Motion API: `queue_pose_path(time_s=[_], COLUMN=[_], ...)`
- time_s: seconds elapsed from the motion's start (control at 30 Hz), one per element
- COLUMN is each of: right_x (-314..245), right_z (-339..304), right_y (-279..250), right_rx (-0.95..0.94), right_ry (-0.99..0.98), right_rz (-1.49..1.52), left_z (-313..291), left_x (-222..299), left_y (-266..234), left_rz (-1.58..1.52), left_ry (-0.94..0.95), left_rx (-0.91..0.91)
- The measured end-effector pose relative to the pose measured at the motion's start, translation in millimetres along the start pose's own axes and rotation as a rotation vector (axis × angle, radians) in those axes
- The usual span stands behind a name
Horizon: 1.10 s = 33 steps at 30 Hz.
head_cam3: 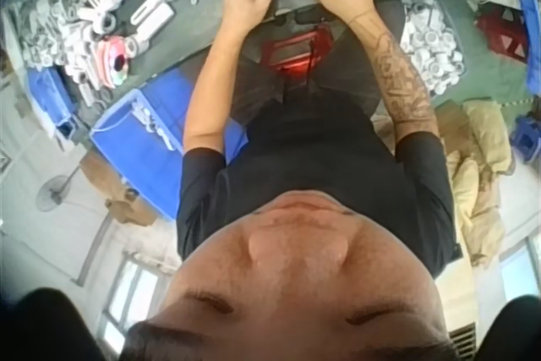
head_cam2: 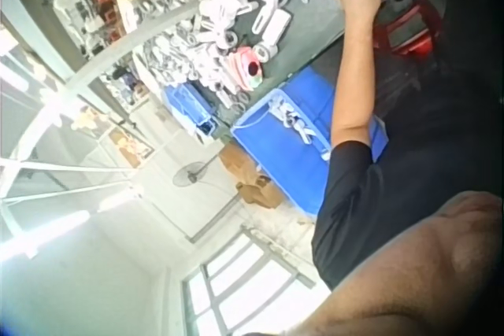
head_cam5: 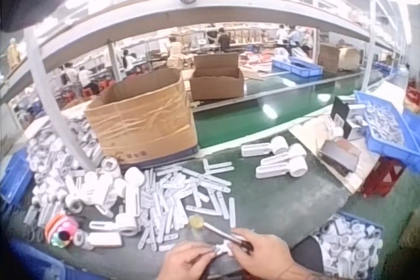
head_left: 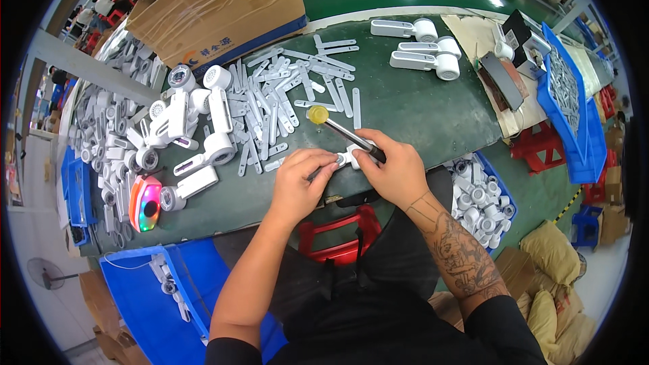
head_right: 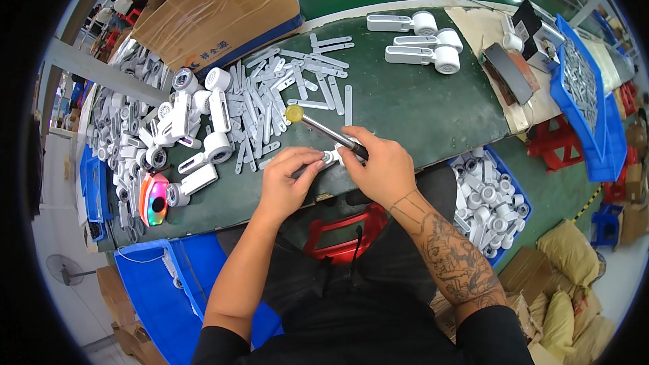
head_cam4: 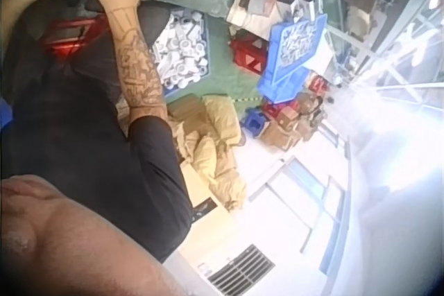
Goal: The person assembles small appliances by fitting metal brackets into plastic housings, tapping them into place with a small hammer, and arranging the components on the workbench.
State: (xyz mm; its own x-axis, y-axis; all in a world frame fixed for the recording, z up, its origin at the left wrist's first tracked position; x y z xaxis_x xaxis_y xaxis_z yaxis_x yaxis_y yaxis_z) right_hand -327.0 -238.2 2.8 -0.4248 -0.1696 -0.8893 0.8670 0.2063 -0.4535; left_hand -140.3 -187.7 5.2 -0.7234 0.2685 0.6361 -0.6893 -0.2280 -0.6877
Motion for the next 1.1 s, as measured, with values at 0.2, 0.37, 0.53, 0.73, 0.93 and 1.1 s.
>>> queue_pose_path(time_s=[0.2, 0.37, 0.53, 0.73, 0.93, 1.1], right_x=[-9, -26, -38, -25, -19, -49], right_z=[-6, -46, -70, -74, -77, -75], right_y=[-6, -28, -40, -35, -24, -30], right_rx=[-0.043, -0.082, -0.094, -0.134, -0.115, -0.081], right_ry=[0.042, -0.146, -0.102, -0.05, -0.102, -0.095], right_rz=[0.025, 0.097, 0.024, -0.136, -0.155, -0.118], left_z=[6, 0, 0, 0, 0, -14], left_x=[3, -13, -13, -14, -15, -6], left_y=[2, 3, 1, 4, 3, -35], left_rz=[-0.054, -0.096, -0.095, -0.116, -0.074, 0.17], left_ry=[-0.015, -0.11, -0.097, -0.091, -0.124, -0.023], left_rx=[-0.045, -0.03, -0.02, -0.043, -0.07, 0.119])
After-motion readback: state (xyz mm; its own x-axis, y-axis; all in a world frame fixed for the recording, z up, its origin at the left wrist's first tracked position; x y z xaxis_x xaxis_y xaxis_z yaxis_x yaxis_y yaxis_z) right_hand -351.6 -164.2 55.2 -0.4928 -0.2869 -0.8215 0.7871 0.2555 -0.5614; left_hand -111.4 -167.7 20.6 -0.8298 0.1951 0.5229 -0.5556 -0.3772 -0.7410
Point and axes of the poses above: each hand's wrist, its own z-axis towards the middle knuckle, its own y-axis out of the palm, x = y × z, the point moved 10 cm from there along z, towards the middle knuckle, and after that the axes turned 13 degrees about z, right-handed, at the moved point
